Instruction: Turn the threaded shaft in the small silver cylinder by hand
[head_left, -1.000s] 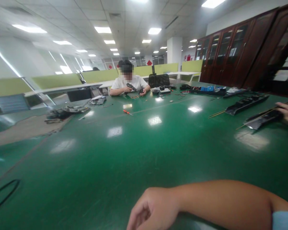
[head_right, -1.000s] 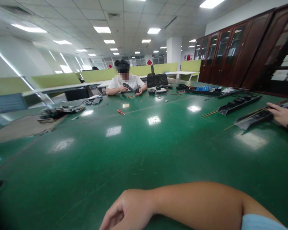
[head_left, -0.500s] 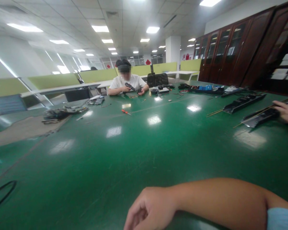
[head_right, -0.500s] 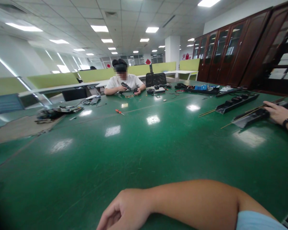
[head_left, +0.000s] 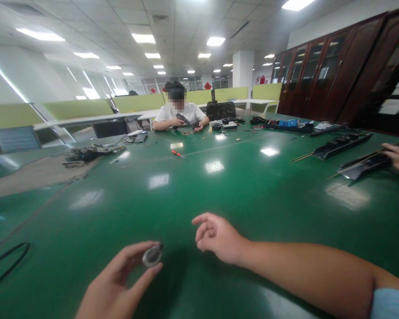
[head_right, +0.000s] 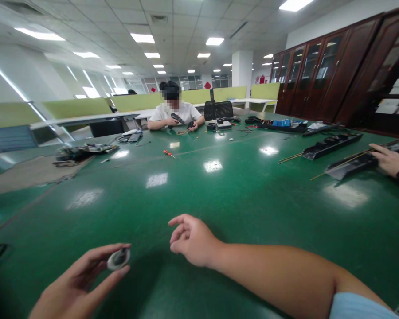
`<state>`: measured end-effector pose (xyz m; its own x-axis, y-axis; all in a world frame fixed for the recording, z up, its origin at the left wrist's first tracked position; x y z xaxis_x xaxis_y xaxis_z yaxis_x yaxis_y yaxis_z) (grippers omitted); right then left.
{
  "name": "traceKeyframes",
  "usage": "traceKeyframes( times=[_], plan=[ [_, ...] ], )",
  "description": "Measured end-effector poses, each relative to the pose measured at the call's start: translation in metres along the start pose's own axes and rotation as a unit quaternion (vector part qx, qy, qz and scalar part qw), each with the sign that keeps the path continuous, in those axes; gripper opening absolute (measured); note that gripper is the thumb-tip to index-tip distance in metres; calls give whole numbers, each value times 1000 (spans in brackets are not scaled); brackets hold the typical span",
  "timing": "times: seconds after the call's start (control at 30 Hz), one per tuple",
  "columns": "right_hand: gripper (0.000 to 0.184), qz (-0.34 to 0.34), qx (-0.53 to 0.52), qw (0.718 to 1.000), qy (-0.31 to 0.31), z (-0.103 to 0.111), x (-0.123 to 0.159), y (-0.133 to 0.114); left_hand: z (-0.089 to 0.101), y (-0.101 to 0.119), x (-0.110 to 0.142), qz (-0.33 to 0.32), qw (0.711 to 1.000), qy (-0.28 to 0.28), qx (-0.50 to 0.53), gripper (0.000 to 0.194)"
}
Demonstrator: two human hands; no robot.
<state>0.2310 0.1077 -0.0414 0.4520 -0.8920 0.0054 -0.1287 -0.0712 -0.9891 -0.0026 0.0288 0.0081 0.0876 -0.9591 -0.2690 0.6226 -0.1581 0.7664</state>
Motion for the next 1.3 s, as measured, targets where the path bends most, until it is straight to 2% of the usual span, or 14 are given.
traceKeyframes(
  times=[0.03,0.13,0.23,0.47,0.6,0.73,0.93,1.13,1.3],
  plan=[
    [53,3,4,1000,27,4,-4,1,-14,2,-11,8,999,-41,20,51],
    [65,9,17,999,35,8,-7,7,-47,6,-32,8,994,-91,56,47],
    [68,39,71,997,7,3,-3,9,-60,-1,-33,16,992,-111,64,47],
    [67,24,132,991,-6,-2,8,3,-57,-15,-18,11,989,-135,57,42],
    [59,34,142,989,-10,-3,11,2,-61,-11,-16,3,989,-126,73,34],
    [48,22,178,984,-17,-5,11,1,-63,-5,-16,-2,986,-143,90,23],
    [36,27,239,970,-20,-5,11,-3,-63,5,-15,10,982,-160,102,22],
    [38,4,203,979,-27,-5,14,-7,-63,10,-14,13,982,-162,100,22],
    [38,20,182,982,-36,-7,15,-8,-64,9,-13,5,979,-182,97,22]
  ],
)
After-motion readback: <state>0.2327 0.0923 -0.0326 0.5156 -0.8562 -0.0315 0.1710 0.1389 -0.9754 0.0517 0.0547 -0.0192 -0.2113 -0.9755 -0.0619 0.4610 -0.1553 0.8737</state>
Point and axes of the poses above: each hand's wrist, its own x-axis away from the middle knuckle, its own z-axis out of the back of the hand, y = z × x, the point moved 3 cm from there along -x, towards the middle knuckle, and after that the axes turned 4 degrees about x, right-handed, at the moved point
